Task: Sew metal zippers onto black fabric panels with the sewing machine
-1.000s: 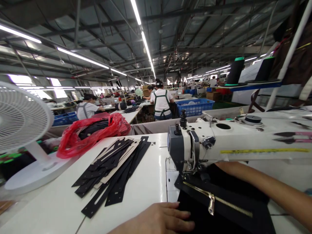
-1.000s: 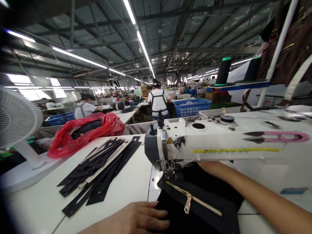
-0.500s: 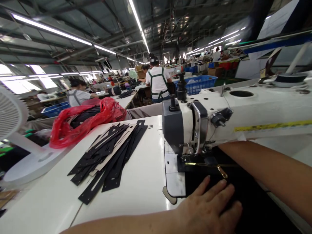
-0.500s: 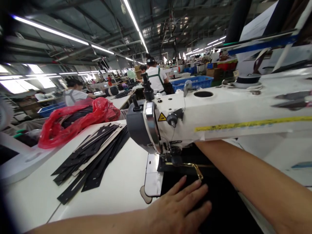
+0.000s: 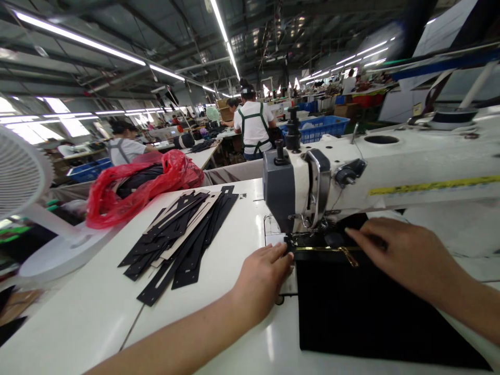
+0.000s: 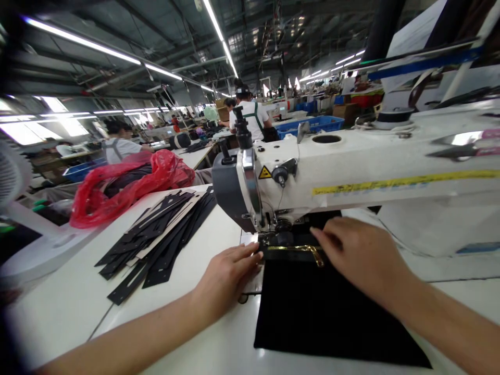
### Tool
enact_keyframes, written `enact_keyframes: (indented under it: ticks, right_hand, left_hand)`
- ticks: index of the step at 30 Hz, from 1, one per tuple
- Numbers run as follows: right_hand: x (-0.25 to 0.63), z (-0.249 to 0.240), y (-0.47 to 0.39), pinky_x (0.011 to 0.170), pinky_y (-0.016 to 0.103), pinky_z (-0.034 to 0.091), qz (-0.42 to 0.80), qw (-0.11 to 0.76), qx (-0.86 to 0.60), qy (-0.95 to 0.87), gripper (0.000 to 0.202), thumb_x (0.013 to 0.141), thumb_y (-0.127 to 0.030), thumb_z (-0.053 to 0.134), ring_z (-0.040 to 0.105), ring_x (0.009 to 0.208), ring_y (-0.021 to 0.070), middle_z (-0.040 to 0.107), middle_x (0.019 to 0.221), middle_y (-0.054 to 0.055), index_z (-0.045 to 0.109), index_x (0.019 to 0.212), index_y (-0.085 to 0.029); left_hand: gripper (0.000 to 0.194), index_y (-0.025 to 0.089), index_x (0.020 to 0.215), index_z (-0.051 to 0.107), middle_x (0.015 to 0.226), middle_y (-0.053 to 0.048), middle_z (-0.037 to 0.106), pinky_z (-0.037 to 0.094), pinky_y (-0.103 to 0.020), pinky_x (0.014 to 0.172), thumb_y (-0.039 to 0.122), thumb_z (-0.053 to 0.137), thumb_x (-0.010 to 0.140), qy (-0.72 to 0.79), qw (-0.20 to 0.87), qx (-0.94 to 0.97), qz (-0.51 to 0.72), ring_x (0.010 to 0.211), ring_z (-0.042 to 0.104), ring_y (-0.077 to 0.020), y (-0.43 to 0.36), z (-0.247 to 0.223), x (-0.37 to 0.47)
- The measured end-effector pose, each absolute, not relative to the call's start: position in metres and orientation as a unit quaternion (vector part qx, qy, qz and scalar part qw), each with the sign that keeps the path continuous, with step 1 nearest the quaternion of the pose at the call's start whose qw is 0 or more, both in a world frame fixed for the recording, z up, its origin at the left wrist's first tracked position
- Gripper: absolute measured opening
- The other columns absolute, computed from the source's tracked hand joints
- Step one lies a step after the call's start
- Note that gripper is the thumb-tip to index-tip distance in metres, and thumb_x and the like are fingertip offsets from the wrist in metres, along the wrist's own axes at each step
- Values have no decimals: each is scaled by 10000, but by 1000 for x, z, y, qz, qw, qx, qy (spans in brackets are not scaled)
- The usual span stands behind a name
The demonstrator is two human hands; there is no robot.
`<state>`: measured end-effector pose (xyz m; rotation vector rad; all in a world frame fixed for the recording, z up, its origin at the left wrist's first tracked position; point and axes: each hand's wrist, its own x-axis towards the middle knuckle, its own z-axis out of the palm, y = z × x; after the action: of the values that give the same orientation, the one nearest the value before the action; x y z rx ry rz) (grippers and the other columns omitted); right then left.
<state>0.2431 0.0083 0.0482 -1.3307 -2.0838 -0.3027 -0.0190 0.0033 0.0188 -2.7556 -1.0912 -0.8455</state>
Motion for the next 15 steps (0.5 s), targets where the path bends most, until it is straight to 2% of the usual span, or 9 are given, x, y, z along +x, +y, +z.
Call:
enact_keyframes:
  ticks: [2,5,7,12,15]
  right_hand:
    - [228,44,-3,608,311,462,-107,299,-447,-836,318,925,-324,418,573,639,163,608,688,43,603,710,-181]
    - [202,28,-8,770,350,495,-93,291,-382,-872,252,912,-181,387,608,868,206,658,965,97,616,1012,-149]
    - [191,17,-4,823,391,496,-86,269,-390,-877,283,877,-147,425,597,949,234,640,1054,128,582,1110,-112]
    - [185,9,8,850,460,487,-67,226,-405,-883,280,846,-128,462,585,996,275,618,1102,161,598,1088,-96]
    - [182,14,8,859,440,485,-34,226,-399,-888,295,866,-109,406,584,1007,260,612,1121,154,600,1089,-101]
  left_hand:
    - [216,118,1025,618,1092,-137,643,519,-408,877,132,458,880,-339,58,-904,-254,979,632,-240,8,14,-18]
    - [213,82,999,617,1059,-164,652,524,-410,867,103,477,840,-326,94,-910,-239,969,637,-258,8,11,-12]
    - [215,64,998,607,1032,-181,654,531,-405,853,89,463,840,-316,112,-912,-238,965,637,-257,7,12,-8]
    - [220,58,1007,590,1006,-190,652,537,-408,839,77,412,879,-308,119,-911,-245,963,637,-249,5,11,-6]
    - [213,55,990,596,990,-186,656,536,-403,840,79,410,889,-305,115,-910,-255,961,638,-250,7,10,-6]
